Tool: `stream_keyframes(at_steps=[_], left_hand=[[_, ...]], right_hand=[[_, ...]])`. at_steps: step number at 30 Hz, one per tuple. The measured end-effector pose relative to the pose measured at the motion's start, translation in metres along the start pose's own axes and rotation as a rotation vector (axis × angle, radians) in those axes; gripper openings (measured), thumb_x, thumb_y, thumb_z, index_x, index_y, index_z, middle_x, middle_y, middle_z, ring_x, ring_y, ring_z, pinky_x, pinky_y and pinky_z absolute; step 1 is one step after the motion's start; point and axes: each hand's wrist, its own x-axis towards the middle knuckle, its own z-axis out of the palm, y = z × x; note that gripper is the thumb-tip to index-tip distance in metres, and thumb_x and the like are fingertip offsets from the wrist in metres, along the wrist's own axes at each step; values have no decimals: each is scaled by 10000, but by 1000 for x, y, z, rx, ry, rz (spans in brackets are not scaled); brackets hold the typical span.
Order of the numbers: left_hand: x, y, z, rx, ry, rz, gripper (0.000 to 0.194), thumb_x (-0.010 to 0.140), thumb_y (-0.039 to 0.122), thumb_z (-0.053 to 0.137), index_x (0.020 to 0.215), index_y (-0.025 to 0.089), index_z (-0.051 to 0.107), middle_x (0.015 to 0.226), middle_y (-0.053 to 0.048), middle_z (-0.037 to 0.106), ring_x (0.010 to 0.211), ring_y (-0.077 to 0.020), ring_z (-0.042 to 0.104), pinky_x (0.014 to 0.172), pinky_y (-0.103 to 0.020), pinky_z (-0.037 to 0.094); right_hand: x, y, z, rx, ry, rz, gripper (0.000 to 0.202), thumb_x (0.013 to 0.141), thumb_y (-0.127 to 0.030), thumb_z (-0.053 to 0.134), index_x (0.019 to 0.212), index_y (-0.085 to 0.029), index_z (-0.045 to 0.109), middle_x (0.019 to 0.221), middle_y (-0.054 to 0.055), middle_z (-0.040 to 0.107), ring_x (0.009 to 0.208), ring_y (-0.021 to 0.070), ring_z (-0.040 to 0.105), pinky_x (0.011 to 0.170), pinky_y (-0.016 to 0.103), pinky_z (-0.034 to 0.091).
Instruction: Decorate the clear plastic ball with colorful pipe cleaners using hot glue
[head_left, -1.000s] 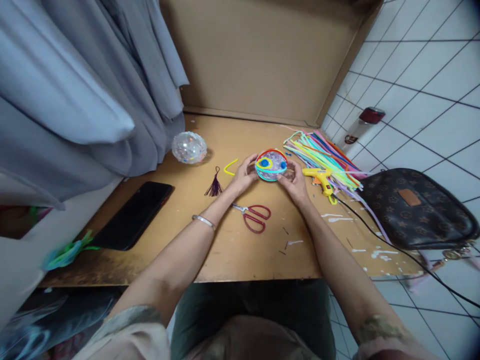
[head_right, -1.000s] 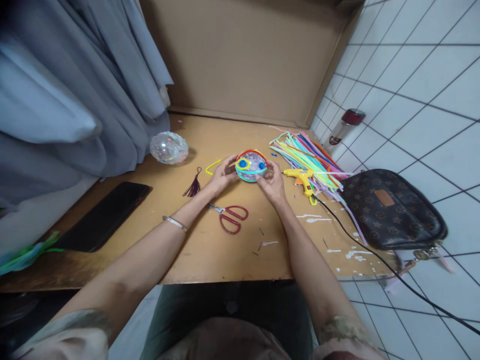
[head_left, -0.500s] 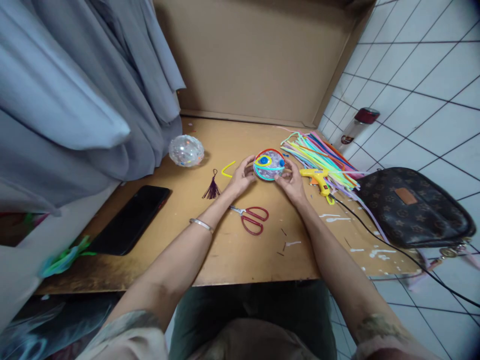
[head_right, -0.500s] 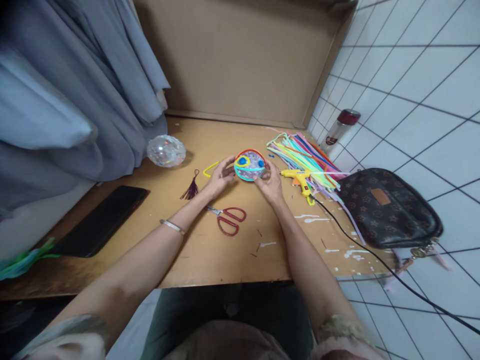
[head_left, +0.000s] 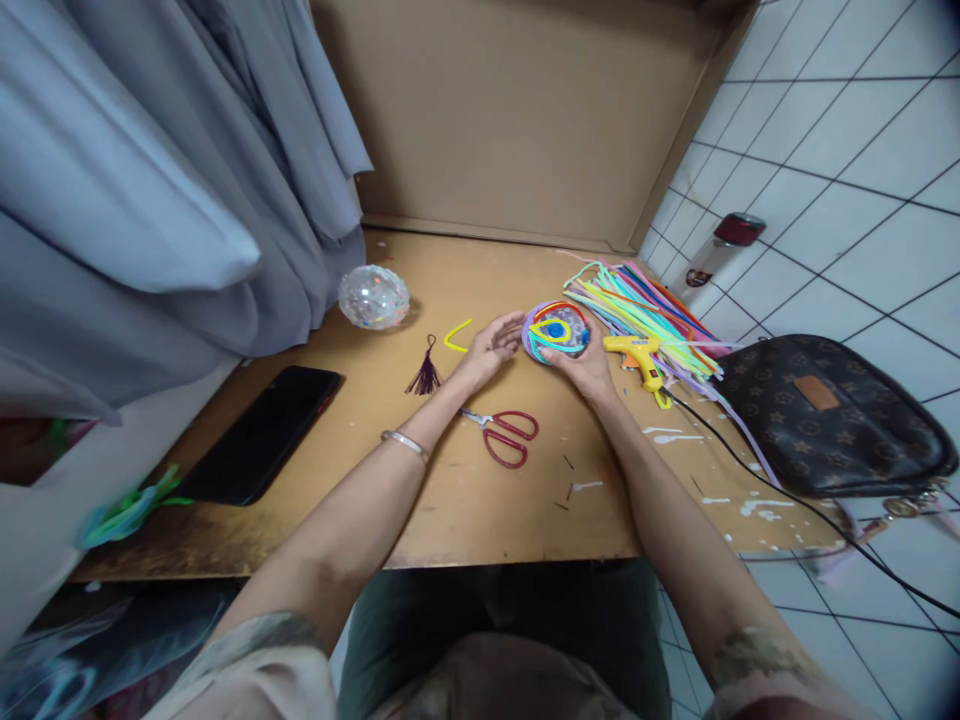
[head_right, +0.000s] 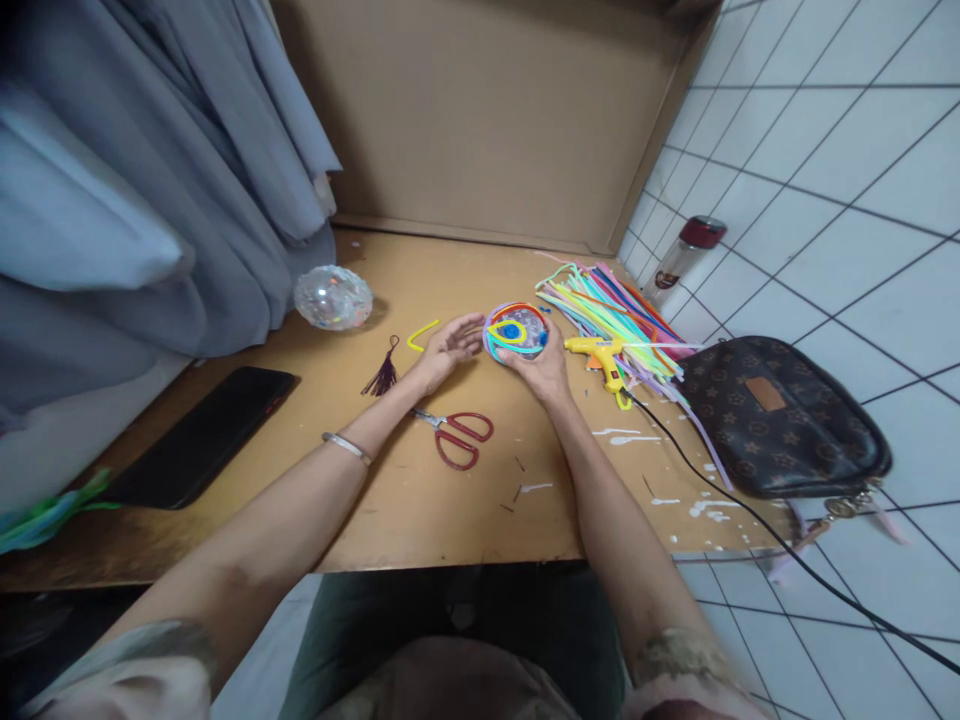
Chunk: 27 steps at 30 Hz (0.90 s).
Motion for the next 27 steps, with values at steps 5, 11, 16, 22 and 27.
stream_keyframes(at_steps=[5,11,16,22,27], left_hand=[[1,4,7,175,107,22,655,681,65,552,1328,160,594,1444,-160,583,1272,-273,610,1143,-507,425],[3,11,11,847,74,-6,532,719,39,524,1201,168,710,1324,-128,655,1264,-317,566,1160,-512,389],[2,14,12,994,-12,-27,421,795,95,531,1111,228,775,1272,-111,675,1217,-338,562,1133,-538,375],[1,14,9,1062,-95,8,331,879,204,519,1017,271,813,1209,-116,687,1168,-330,547,1093,-542,378],[4,17,11,1140,-97,16,296,904,297,541,1030,238,803,1109,-122,679,1090,-309,556,1059,-477,404]], right_hand=[[-2,-6,-3,-107,56,11,931,554,-559,863,1348,-226,507,1417,147,554,1279,346,561,1127,583,434],[-1,-7,-4,-153,83,84,935,542,-560,854,1334,-214,495,1394,157,558,1262,357,569,1113,596,438],[-1,-3,-4,-125,102,99,928,517,-570,861,1303,-224,510,1356,147,580,1250,363,570,1112,624,429],[-2,-6,-6,-119,87,109,905,513,-578,862,1277,-228,526,1314,129,603,1235,348,570,1117,609,427],[-2,-7,-4,-131,112,107,868,534,-564,849,1269,-235,528,1299,119,604,1212,336,583,1103,588,446]])
